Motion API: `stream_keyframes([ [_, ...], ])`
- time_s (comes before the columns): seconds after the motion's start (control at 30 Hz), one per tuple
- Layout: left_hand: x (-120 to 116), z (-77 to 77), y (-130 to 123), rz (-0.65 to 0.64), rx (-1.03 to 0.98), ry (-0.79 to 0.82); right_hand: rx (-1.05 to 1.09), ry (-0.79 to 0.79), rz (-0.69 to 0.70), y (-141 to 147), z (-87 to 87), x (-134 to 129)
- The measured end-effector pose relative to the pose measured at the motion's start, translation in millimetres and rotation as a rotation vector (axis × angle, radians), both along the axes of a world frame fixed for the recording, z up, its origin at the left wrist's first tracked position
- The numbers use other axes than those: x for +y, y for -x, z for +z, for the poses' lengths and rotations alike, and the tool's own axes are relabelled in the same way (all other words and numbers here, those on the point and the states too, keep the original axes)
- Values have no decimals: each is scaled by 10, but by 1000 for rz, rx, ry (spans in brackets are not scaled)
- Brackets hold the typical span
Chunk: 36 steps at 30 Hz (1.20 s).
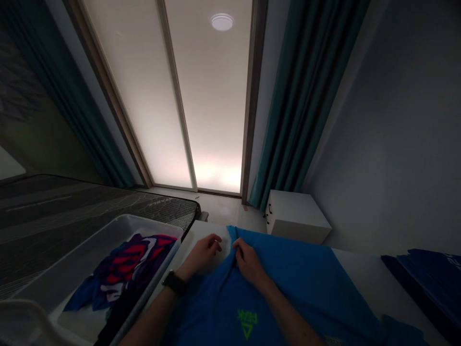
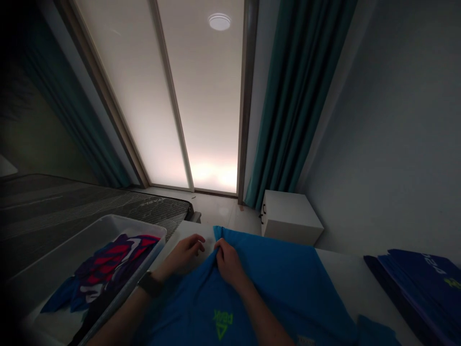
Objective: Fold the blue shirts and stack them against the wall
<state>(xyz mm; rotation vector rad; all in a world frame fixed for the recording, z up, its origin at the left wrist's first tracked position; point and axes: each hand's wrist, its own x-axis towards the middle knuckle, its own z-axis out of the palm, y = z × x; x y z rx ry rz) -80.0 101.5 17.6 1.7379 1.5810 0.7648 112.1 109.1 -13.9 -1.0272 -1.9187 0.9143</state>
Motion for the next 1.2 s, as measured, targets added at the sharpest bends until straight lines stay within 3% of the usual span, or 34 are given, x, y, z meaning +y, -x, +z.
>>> stream_keyframes([
  [0.1,345,-32,-88,15,-14,104,80,39,-11,-19,2,2],
  [0.3,936,-141,-343,139,35,157,-55,-150,48,2,78,-93],
  [0.5,1234,-215,-389,207,156,136,-63,-130,-46,9,56,-96],
  [0.67,1245,-185,-188,253,327,61,17,14,-164,-10,39,-34],
  [0.8,1135,-181,22,262,437,-24,-60,11,-172,1,65,-51],
  [1.0,980,-247,99,185,503,-91,-414,-197,-149,-119,174,-7],
  [1.2,933,-260,24,70,553,-108,-766,-5,-217,-419,60,25],
])
